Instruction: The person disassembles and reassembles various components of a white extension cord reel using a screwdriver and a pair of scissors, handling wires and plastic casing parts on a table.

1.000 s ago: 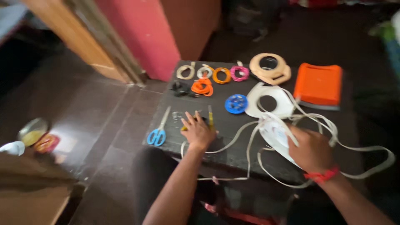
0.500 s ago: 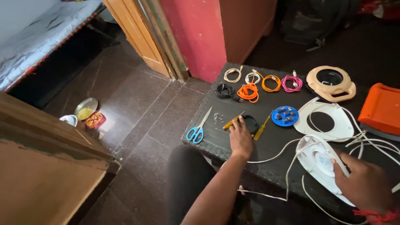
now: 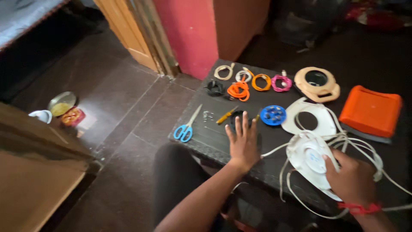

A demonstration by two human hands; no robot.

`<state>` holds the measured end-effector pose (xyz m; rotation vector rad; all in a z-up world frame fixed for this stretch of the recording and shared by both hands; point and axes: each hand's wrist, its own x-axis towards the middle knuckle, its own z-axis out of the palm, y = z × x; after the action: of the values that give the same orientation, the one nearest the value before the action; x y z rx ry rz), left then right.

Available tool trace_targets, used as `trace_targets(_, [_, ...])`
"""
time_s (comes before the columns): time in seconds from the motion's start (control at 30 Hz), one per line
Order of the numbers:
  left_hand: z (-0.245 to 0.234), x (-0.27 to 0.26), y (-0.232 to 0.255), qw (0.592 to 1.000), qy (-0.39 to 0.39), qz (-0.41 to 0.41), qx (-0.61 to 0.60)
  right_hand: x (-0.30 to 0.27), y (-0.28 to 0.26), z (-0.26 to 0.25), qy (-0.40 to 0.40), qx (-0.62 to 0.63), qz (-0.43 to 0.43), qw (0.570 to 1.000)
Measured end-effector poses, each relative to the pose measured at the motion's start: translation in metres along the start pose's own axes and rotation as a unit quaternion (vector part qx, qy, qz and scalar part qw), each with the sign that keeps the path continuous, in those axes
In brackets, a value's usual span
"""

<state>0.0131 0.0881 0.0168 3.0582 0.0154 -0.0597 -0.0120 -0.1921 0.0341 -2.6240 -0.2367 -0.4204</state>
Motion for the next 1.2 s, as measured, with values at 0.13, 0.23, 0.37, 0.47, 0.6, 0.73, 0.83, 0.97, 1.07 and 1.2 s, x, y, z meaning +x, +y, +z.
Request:
trace_targets(0.13, [0.024, -0.040, -0.004, 0.995, 0.028, 0.075, 0.055, 0.002, -0.005, -0.008, 0.037, 0.018, -0.011, 0.999])
trace_targets(0.23, [0.055, -0.052, -0.012, 0.992, 0.010, 0.107, 0.073, 0.001, -0.008, -0.017, 0.045, 0.051, -0.023, 0.997])
trace_targets(0.37, [0.071, -0.059, -0.022, 0.988, 0.024, 0.139, 0.056, 0.003, -0.020, -0.028, 0.020, 0.068, 0.000, 0.997])
trace_targets(0.47, [0.074, -0.058, -0.028, 0.990, 0.005, 0.140, 0.032, 0.003, -0.030, -0.038, 0.003, 0.078, 0.019, 0.997])
trace_targets(0.6, [0.085, -0.054, -0.037, 0.983, 0.043, 0.171, 0.045, 0.005, -0.042, -0.046, -0.013, 0.080, 0.053, 0.995])
trace_targets(0.73, [0.092, -0.051, -0.038, 0.979, 0.090, 0.173, 0.061, -0.008, -0.049, -0.042, 0.005, 0.085, 0.061, 0.994])
trace_targets(0.83, [0.075, -0.055, -0.031, 0.988, 0.010, 0.143, 0.061, -0.018, -0.048, -0.036, 0.011, 0.085, 0.048, 0.995])
trace_targets(0.97, [0.034, -0.049, -0.008, 0.985, 0.053, 0.152, -0.056, -0.020, -0.045, -0.030, 0.028, 0.078, 0.034, 0.996])
trace_targets(1.07, [0.020, -0.033, 0.017, 0.888, 0.066, 0.168, -0.422, -0.020, -0.044, -0.026, 0.029, 0.048, 0.019, 0.998])
trace_targets(1.2, [0.023, -0.027, 0.037, 0.729, -0.110, 0.117, -0.666, -0.025, -0.050, -0.022, 0.038, 0.066, -0.037, 0.996])
